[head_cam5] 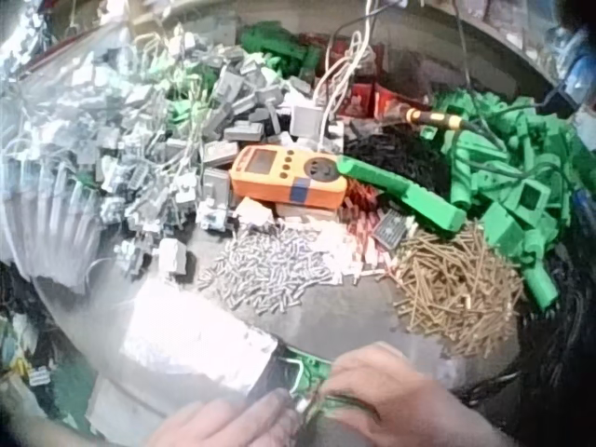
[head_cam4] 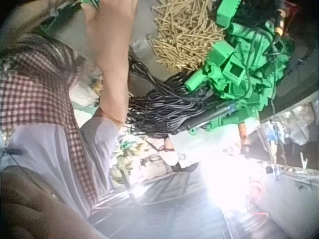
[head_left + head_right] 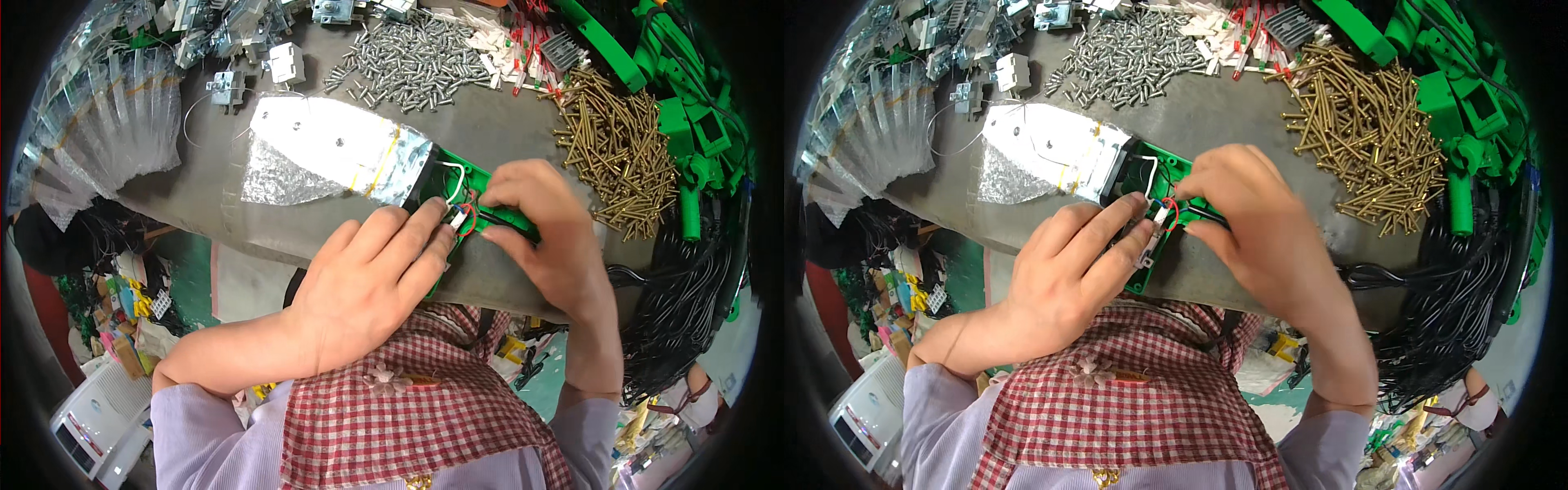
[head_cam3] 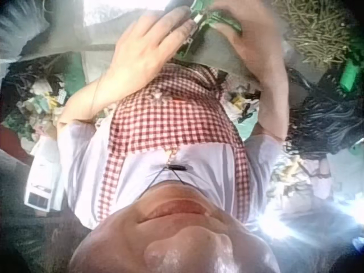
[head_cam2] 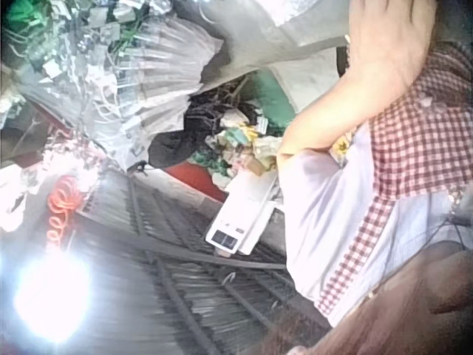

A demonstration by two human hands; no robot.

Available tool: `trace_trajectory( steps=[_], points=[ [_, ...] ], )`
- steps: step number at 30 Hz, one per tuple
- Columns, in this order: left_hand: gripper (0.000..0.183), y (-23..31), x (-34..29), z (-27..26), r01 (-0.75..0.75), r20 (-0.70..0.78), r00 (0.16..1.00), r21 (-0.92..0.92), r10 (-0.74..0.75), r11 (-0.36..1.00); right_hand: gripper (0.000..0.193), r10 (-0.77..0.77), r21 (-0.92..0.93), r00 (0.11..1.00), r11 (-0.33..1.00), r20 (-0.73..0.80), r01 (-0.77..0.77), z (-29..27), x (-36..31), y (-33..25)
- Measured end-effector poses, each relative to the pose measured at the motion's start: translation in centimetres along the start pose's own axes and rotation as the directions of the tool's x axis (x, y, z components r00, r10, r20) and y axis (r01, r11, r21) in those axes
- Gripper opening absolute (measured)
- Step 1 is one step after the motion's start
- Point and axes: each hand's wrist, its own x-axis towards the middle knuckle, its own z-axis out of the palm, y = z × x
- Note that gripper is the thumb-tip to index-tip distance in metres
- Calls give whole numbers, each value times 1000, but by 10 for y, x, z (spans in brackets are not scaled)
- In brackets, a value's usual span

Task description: Assembling electronic components by soldering wires to a circuit board and securing them inside a green plastic housing with screws.

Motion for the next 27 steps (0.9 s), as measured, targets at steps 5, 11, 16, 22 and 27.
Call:
trace_trajectory(
  steps=[5,11,16,22,27],
  points=[
    [36,0,2,1,-16,-43,999,26,18,1000,24,-70,-188,994,981,-81,54,12,1,-2],
    [35,-7,4,0,-22,8,1000,-5,22,1000,22,-125,-248,981,965,-151,85,21,-1,3],
    [36,-6,5,-2,-27,40,999,-24,28,999,27,-241,-374,940,917,-243,139,27,-1,0],
    [40,-7,4,-4,-34,58,998,-25,35,999,30,-304,-470,931,864,-204,179,32,-4,1],
    [42,-7,4,-3,-36,53,998,-41,38,998,28,-283,-517,925,848,-255,117,35,-12,1]
  ],
)
